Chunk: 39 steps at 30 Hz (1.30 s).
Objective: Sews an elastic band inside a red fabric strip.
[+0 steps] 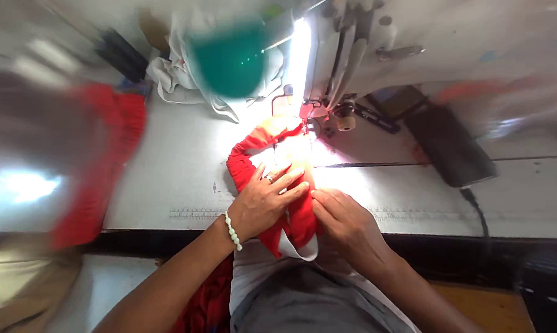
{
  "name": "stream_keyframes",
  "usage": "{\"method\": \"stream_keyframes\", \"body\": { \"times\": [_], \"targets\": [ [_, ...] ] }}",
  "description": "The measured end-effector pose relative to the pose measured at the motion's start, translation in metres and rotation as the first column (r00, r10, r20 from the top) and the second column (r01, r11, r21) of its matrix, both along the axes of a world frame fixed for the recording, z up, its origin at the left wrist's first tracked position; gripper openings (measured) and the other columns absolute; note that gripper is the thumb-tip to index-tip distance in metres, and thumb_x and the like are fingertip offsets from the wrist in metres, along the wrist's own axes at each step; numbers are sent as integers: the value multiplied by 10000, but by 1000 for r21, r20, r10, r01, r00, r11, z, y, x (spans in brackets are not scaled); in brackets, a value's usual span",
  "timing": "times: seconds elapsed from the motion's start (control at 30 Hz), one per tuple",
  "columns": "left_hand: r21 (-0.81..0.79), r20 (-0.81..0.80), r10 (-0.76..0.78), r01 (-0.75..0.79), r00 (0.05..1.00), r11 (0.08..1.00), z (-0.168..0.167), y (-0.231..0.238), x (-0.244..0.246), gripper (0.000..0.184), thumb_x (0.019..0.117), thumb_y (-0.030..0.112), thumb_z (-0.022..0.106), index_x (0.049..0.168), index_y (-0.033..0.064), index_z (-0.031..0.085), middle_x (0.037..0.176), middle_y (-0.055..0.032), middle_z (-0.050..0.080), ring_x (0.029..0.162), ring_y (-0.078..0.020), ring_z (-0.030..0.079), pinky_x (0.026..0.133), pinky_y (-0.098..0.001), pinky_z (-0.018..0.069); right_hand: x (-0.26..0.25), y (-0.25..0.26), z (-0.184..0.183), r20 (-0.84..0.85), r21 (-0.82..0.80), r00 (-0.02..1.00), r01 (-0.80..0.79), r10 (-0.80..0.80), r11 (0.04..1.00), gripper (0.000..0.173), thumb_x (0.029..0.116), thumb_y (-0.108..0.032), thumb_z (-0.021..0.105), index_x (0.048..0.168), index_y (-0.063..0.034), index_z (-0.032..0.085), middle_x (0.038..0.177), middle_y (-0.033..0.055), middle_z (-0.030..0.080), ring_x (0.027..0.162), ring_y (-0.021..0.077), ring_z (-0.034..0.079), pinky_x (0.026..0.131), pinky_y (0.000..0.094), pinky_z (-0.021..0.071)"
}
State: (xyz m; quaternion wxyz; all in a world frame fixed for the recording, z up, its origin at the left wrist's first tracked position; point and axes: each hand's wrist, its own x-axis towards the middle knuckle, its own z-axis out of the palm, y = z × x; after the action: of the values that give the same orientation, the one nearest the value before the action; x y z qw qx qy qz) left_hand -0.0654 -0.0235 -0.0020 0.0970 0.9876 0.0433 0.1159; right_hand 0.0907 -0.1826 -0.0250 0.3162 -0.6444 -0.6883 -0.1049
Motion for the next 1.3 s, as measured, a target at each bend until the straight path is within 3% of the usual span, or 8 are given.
{"method": "stream_keyframes", "body": {
  "times": [0.13, 0.37, 0.53, 0.73, 0.77, 0.87, 1.13, 1.3],
  "targets": [
    [23, 3, 12, -12, 1000, 1000, -2, 14, 8, 373, 1019, 149, 491, 1316, 229, 702, 1423, -75, 632, 1346, -331, 572, 1109, -698, 346, 8, 11, 2, 15, -14, 1000, -7, 7, 1000, 234, 942, 30, 529, 964, -24, 756, 1016, 141, 763, 941, 276, 731, 803, 344, 574],
    [-12, 34, -38, 38, 999, 999, -3, 52, 29, 368, 1002, 173, 524, 1320, 207, 707, 1448, -81, 611, 1385, -324, 528, 1130, -689, 292, 30, 44, 2, 44, -4, 999, -14, 14, 1000, 212, 947, 17, 539, 936, -5, 750, 895, 150, 733, 844, 307, 711, 742, 405, 569],
    [-58, 14, -56, 56, 998, 997, -3, 76, 43, 441, 972, 176, 484, 1369, 156, 672, 1468, -85, 595, 1420, -325, 485, 1168, -593, 294, 46, 61, -1, 18, -52, 1000, -15, 16, 999, 245, 973, -33, 534, 1034, 1, 768, 1097, 180, 750, 1080, 330, 716, 955, 454, 557],
    [-92, -6, -39, 38, 999, 995, 2, 91, 58, 442, 942, 135, 533, 1361, 129, 674, 1456, -116, 601, 1426, -414, 464, 1136, -753, 214, 58, 82, 0, -6, -88, 1000, 22, -22, 996, 245, 967, -9, 577, 1137, 7, 753, 1166, 192, 730, 999, 351, 726, 820, 488, 577],
    [-61, 11, -24, 25, 1000, 998, 5, 86, 59, 395, 951, 117, 564, 1323, 109, 696, 1423, -139, 621, 1402, -427, 486, 1133, -746, 241, 60, 84, -1, 0, -82, 1000, 27, -27, 996, 241, 967, -5, 579, 1136, 2, 751, 1162, 185, 729, 988, 349, 723, 803, 486, 576],
    [47, 74, -6, 3, 997, 999, 3, 64, 56, 299, 992, 128, 542, 1211, 98, 743, 1337, -140, 670, 1313, -332, 581, 1082, -559, 422, 64, 84, -4, -4, -86, 1000, 15, -15, 996, 249, 969, -6, 572, 1137, -11, 756, 1196, 168, 727, 1009, 333, 725, 819, 472, 583],
    [-25, 54, 41, -40, 998, 999, 1, 71, 60, 347, 978, 104, 534, 1272, 100, 720, 1388, -127, 645, 1355, -330, 557, 1154, -628, 321, 75, 94, -13, -18, -94, 1000, 24, -25, 995, 230, 990, -38, 570, 1130, -23, 751, 1154, 169, 720, 1091, 340, 682, 973, 508, 506],
    [-224, 49, 84, -71, 995, 972, 12, 62, 55, 287, 971, 60, 556, 1196, 0, 723, 1305, -155, 665, 1268, -282, 603, 1091, -401, 465, 76, 95, -16, -48, -82, 998, 42, -46, 996, 212, 998, -54, 584, 1127, -42, 752, 1138, 161, 725, 1077, 331, 685, 985, 516, 492]
  ]
}}
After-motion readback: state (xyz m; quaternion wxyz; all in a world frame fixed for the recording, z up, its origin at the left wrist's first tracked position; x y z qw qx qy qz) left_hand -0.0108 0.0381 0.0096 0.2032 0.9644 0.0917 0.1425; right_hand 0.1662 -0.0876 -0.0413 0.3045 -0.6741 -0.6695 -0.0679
